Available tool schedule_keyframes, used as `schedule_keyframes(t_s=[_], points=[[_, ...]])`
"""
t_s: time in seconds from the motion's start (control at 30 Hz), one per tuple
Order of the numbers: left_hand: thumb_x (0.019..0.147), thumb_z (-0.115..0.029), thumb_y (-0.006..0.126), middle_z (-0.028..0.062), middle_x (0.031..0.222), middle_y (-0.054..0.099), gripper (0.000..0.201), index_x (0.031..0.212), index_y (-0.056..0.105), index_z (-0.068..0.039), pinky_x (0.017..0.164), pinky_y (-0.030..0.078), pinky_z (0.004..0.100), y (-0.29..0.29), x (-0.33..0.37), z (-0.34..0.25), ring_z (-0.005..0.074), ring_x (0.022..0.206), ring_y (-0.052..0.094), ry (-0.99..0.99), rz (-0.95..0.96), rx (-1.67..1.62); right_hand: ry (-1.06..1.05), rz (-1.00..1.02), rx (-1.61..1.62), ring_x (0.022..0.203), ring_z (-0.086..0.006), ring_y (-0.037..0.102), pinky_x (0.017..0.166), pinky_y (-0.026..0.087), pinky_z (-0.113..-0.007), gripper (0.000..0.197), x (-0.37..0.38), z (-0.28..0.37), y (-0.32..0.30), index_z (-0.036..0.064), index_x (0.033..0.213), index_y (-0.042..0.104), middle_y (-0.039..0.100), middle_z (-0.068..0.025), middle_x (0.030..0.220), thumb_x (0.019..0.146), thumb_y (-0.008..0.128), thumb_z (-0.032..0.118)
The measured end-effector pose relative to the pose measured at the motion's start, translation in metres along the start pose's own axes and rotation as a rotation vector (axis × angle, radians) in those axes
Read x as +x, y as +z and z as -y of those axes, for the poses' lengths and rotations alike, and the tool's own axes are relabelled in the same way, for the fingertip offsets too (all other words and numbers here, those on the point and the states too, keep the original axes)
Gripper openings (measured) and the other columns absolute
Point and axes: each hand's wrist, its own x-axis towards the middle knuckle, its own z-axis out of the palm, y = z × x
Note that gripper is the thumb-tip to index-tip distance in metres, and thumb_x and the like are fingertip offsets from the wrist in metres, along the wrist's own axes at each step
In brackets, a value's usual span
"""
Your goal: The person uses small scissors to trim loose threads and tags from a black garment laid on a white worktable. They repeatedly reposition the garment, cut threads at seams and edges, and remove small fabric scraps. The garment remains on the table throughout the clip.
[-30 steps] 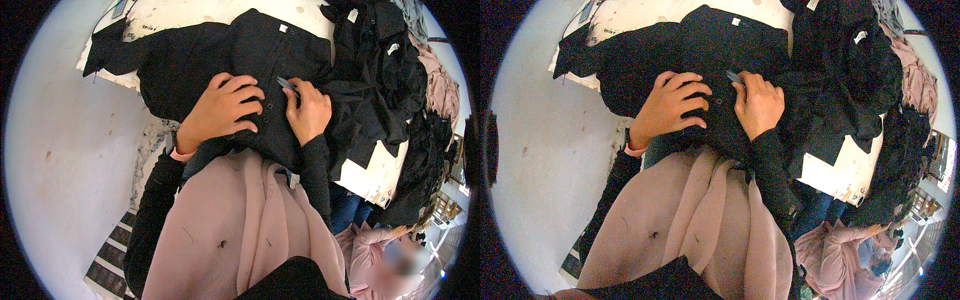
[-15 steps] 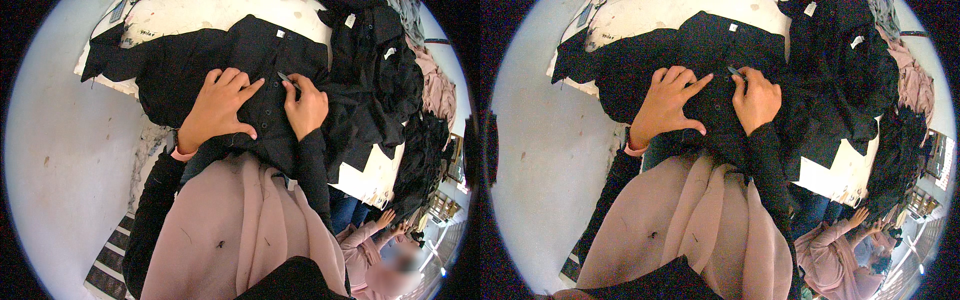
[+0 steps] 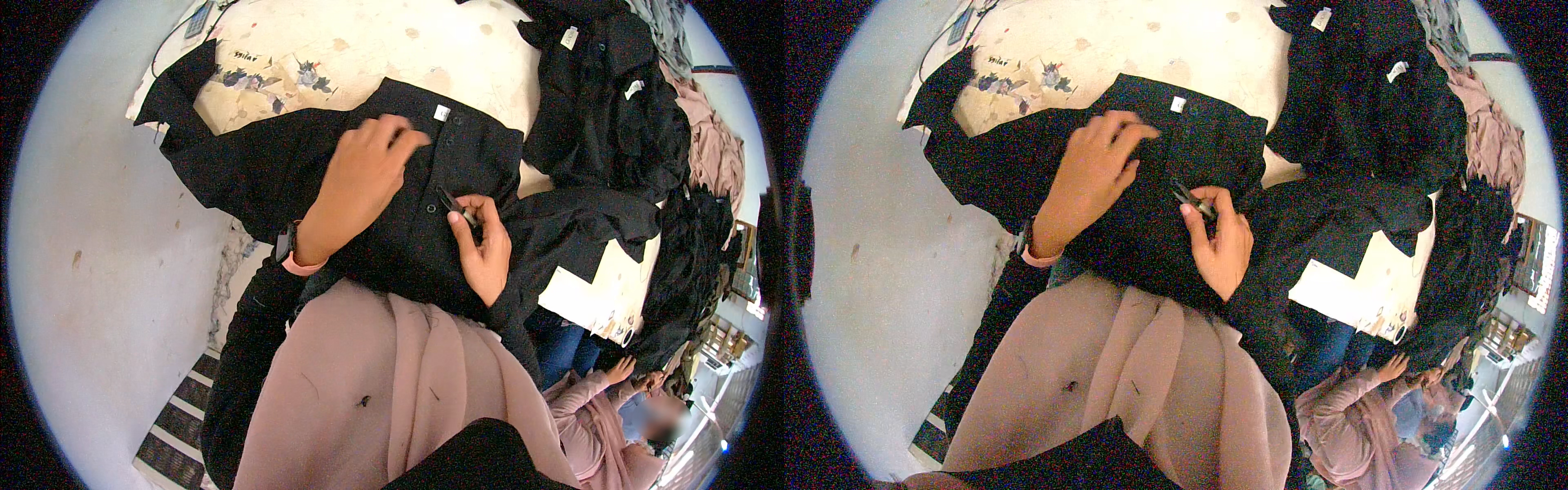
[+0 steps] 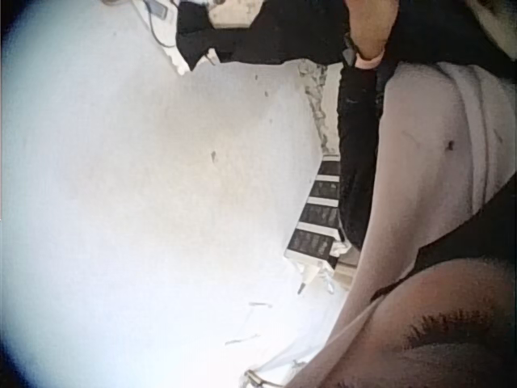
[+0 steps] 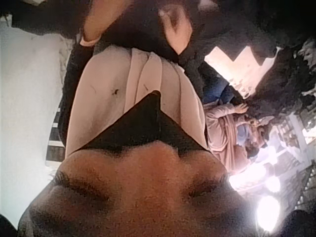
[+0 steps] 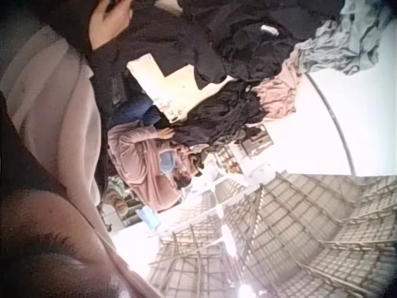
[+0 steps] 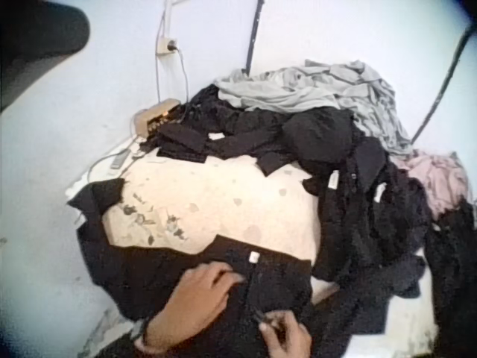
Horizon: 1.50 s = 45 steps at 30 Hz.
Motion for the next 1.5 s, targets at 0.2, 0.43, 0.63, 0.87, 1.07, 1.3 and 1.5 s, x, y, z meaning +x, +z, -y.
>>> schedule_keyframes(t_s=[0.2,0.43,0.63,0.87,1.07,1.3,1.5], points=[[0.081,-0.010,0.069,0.0047,0.124,0.061,0.032,0.112,0.073,-0.015,0.089,0.042,0.0386,0.024,-0.004,-0.002,0.0230,0.112,0.055,0.177,-0.015,-0.121,0.187,0.027,0.420,0.084,-0.0130,0.060,0.076,0.050,-0.027,0.017,0.006,0.013,-0.020,0.0003,0.108,0.059,0.064,-0.0062,0.093,0.098,0.064,0.014],[0.082,-0.014,0.068,0.0051,0.135,0.059,0.035,0.116,0.072,-0.019,0.096,0.042,0.0436,0.029,-0.008,0.002,0.0285,0.119,0.053,0.126,0.034,-0.159,0.029,-0.100,-0.165,0.086,-0.0370,0.072,0.073,0.056,-0.043,0.026,0.052,0.009,-0.007,0.0058,0.103,0.066,0.074,-0.0183,0.095,0.092,0.070,0.029],[0.082,-0.016,0.067,0.0034,0.139,0.058,0.038,0.120,0.070,-0.021,0.099,0.041,0.0465,0.034,-0.012,0.005,0.0308,0.120,0.052,0.119,0.039,-0.177,-0.010,-0.120,-0.292,0.084,-0.0368,0.072,0.071,0.056,-0.045,0.024,0.064,0.010,0.001,0.0073,0.101,0.065,0.074,-0.0170,0.093,0.093,0.067,0.029],[0.082,-0.016,0.067,0.0020,0.139,0.058,0.038,0.119,0.070,-0.022,0.098,0.042,0.0455,0.035,-0.012,0.005,0.0302,0.118,0.052,0.111,0.024,-0.203,-0.117,-0.104,-0.478,0.077,-0.0353,0.072,0.063,0.055,-0.044,0.018,0.068,0.019,0.006,0.0098,0.100,0.064,0.073,-0.0154,0.088,0.093,0.066,0.026],[0.086,-0.020,0.066,0.0038,0.132,0.061,0.029,0.115,0.071,-0.015,0.093,0.045,0.0430,0.027,-0.005,0.003,0.0291,0.114,0.055,0.093,0.047,-0.220,-0.157,-0.168,-0.246,0.079,-0.0325,0.073,0.068,0.056,-0.038,0.020,0.066,0.026,-0.008,0.0062,0.105,0.063,0.071,-0.0169,0.088,0.094,0.067,0.022],[0.090,-0.023,0.071,0.0151,0.098,0.071,0.046,0.126,0.050,-0.004,0.078,0.053,0.0473,0.038,0.044,0.005,0.0358,0.087,0.069,-0.086,-0.109,-0.250,-0.017,-0.018,0.261,0.079,-0.0070,0.057,0.066,0.045,-0.022,0.023,0.107,0.005,-0.025,0.0013,0.114,0.059,0.070,-0.0046,0.096,0.098,0.066,0.017],[0.082,-0.012,0.079,0.0141,0.101,0.073,0.061,0.132,0.045,-0.006,0.080,0.058,0.0377,0.051,0.067,0.008,0.0261,0.091,0.073,-0.301,-0.025,-0.690,-0.070,-0.112,0.334,0.090,-0.0126,0.063,0.083,0.049,-0.027,0.024,0.108,-0.021,-0.008,0.0000,0.110,0.060,0.068,-0.0077,0.096,0.092,0.072,0.011]])
